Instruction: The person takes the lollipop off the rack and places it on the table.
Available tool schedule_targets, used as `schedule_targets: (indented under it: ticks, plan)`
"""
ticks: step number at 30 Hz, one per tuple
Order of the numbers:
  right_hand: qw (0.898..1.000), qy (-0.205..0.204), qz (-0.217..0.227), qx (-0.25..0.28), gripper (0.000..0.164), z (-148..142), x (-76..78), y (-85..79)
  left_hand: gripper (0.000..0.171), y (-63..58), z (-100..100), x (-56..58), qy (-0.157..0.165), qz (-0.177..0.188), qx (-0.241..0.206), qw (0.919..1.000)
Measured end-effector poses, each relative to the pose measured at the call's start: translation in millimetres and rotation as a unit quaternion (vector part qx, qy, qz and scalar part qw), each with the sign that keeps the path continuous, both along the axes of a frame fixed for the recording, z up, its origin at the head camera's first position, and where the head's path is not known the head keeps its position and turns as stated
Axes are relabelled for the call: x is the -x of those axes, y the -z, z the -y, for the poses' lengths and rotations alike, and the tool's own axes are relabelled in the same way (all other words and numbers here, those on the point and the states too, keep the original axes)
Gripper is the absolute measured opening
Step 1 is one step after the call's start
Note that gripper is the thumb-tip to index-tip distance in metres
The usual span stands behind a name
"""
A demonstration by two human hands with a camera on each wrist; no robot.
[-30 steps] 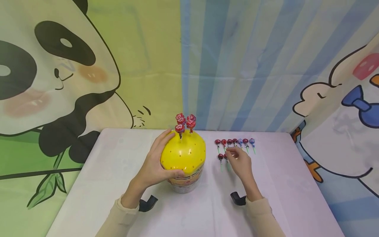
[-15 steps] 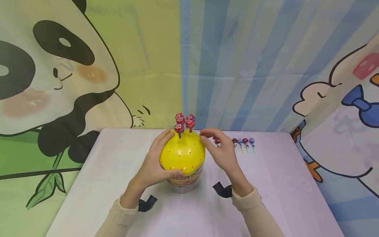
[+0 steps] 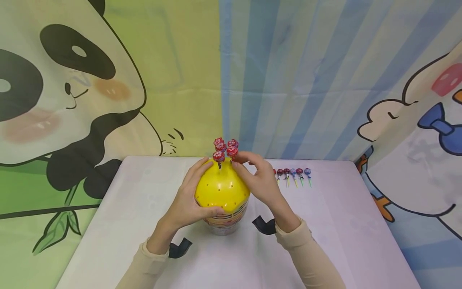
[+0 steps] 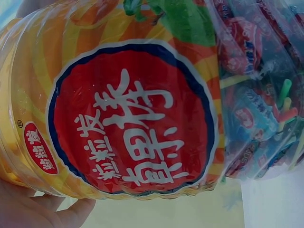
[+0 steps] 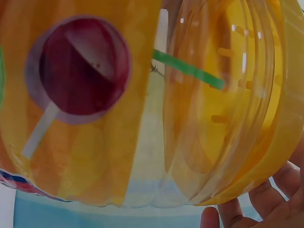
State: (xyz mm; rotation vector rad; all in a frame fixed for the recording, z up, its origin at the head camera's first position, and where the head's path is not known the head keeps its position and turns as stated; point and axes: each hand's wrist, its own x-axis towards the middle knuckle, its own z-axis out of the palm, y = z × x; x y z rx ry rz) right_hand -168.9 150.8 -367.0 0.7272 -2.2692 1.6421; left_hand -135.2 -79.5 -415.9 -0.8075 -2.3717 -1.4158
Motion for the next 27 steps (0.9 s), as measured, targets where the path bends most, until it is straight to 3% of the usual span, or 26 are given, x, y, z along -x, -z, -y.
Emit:
schedule_targets:
  ticks: [9,19,24,27]
  plan:
    - [0.999,0.005,-0.033,0.005,0.020,1,2.0,-1.6,0.107,-1.1,0,0.0,0.001,-0.002,0.001,1.0000]
    - [0.997,0.045,-0.063,0.018,0.019,-10,0.1,-0.8,0.107,-1.2,-1,0.5,0.001,0.001,0.002,1.0000]
    - [0.997,0.074,-0.032,0.009,0.020,-22,-4.7,3.0,0.109,-2.1,-2,-0.6,-0.007,0.009,0.003,0.9999]
    - [0.995,0.099,-0.010,-0.004,0.016,-25,-14.2,-3.3,0.109,-2.3,-2,-1.0,-0.010,0.010,0.005,0.9999]
